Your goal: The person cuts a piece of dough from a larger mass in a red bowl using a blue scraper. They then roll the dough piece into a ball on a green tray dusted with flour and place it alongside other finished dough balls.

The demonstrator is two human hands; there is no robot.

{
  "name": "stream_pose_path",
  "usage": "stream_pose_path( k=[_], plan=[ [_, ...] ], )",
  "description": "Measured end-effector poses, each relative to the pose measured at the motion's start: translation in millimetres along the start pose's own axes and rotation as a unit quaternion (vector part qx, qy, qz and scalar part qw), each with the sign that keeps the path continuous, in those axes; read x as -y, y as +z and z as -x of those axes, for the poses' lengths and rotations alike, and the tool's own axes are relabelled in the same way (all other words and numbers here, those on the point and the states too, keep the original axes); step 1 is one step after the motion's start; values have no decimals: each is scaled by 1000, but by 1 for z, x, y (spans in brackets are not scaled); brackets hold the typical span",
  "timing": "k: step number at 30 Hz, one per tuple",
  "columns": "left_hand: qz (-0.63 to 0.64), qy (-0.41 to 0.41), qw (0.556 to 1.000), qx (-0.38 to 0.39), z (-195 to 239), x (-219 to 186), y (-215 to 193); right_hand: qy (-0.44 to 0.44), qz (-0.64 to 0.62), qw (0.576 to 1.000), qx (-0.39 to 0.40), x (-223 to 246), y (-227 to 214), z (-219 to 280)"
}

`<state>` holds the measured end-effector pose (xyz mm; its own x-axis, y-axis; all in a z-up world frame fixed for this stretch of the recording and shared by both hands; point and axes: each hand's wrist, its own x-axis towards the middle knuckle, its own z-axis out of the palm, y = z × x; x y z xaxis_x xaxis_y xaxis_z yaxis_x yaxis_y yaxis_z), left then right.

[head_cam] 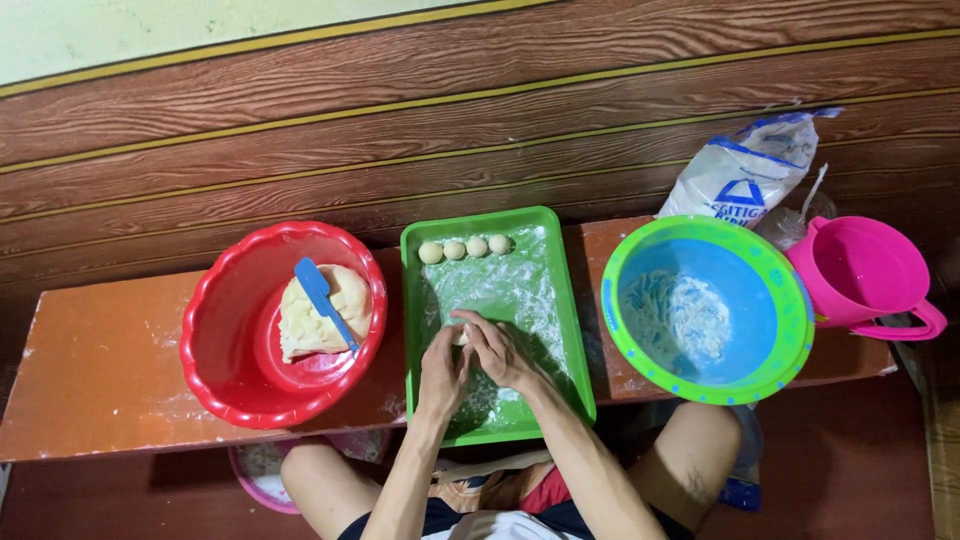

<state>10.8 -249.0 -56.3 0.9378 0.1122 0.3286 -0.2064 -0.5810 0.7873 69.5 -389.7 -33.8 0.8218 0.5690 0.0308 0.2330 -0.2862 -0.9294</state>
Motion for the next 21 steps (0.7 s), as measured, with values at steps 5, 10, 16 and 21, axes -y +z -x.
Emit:
stream_pose_path(
  k=[5,10,16,21],
  plan=[
    [7,-17,1000,-25,7,4,1,-8,12,999,-52,-28,8,-6],
    [-50,19,998,25,10,14,1,2,10,990,-139,-24,4,-5],
    [4,17,999,-29,10,12,2,-14,1,994,-108,-21,2,-2],
    [95,-58,993,-24,3,-38,-12,5,-60,987,-148,-7,-6,6]
  ],
)
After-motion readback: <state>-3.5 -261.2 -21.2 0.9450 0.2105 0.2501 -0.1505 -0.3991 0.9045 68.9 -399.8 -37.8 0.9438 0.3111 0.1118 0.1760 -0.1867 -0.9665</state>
